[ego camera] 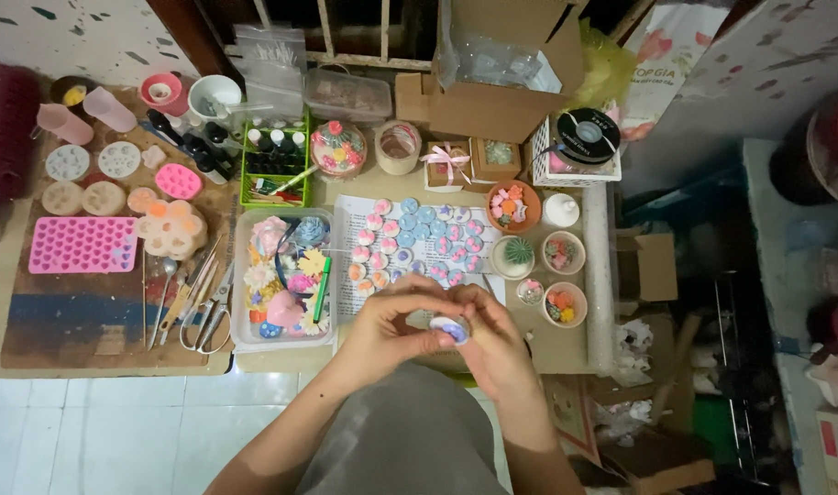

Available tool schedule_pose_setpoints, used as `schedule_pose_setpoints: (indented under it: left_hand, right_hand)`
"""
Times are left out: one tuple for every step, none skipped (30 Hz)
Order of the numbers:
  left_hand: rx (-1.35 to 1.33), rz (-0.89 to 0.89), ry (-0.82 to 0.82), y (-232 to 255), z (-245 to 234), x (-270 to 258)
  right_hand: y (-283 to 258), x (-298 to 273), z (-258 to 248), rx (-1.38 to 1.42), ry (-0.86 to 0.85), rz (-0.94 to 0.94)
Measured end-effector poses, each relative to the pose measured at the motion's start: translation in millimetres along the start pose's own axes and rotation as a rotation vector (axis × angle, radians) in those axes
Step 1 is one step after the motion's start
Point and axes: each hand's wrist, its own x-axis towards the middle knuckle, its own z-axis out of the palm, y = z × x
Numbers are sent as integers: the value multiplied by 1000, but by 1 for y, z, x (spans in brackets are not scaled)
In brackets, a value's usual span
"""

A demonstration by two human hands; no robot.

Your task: Wrapping small decorative candles in plastic film and cutting them with scissors.

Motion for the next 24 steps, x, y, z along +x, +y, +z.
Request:
schedule_pose_setpoints:
  left_hand:
    - [-1, -1, -1, -3, -1, 0]
    - [65, 138, 15, -7, -1, 1]
    - [131, 278, 30, -10, -2, 2]
    - [132, 277, 29, -8, -1, 1]
    - [127, 278, 18, -6, -1, 1]
    - [121, 278, 6, -4, 0, 1]
    - [121, 276, 4, -1, 1, 1]
    - [149, 214, -4, 1, 3, 1]
    - [178, 152, -12, 4, 4, 0]
    - [178, 152, -12, 0, 4, 1]
    - [213, 115, -11, -4, 4, 2]
    - [248, 77, -10, -8, 3, 2]
    - [248, 76, -9, -17, 2, 2]
    - [103, 3, 44, -25, 0, 3]
    - [-42, -70, 97, -34, -2, 3]
    - [-42, -66, 102, -33, -4, 7]
    - [-164, -172, 179, -33, -7, 10]
    - [-289, -279, 257, -33, -9, 13]
    - [-292, -277, 262, -39, -12, 14]
    - [-301, -301, 301, -45, -16, 15]
    - [-310, -325, 340, -52, -20, 15]
    - [-312, -325, 341, -60, -22, 16]
    - [-224, -306, 352, -68, -24, 16]
    - [-136, -285, 366, -76, -27, 16]
  right_hand:
    - [2, 0, 2, 0, 2, 0]
    - [4, 0, 4, 45, 23, 20]
    - [7, 0, 6, 89, 44, 40]
    - [9, -2, 8, 90, 44, 39]
    - [12, -3, 11, 144, -3, 50]
    - [14, -4, 13, 198, -49, 61]
    - [15, -2, 19, 199, -47, 60]
    - [17, 0, 27, 275, 44, 103]
    - [19, 2, 34, 351, 136, 146]
    - [26, 2, 23, 351, 135, 146]
    - [33, 3, 13, 359, 146, 137]
    - [40, 3, 3, 368, 157, 130]
    - [43, 2, -4, 369, 157, 131]
    - [45, 1, -11, 176, 178, -2]
    - [48, 0, -18, -17, 197, -135]
    - [43, -2, -16, -18, 192, -133]
    - [38, -3, -13, -284, 224, -214]
    - [33, -7, -10, -551, 255, -293]
    - [19, -6, 8, -553, 251, -289]
    - [6, -5, 26, -918, 192, -432]
    - [-7, -5, 43, -1282, 122, -573]
    - [-1, -3, 37, -1283, 121, -571]
    - [6, -1, 31, -1388, 101, -582]
    - [13, 1, 26, -1493, 76, -591]
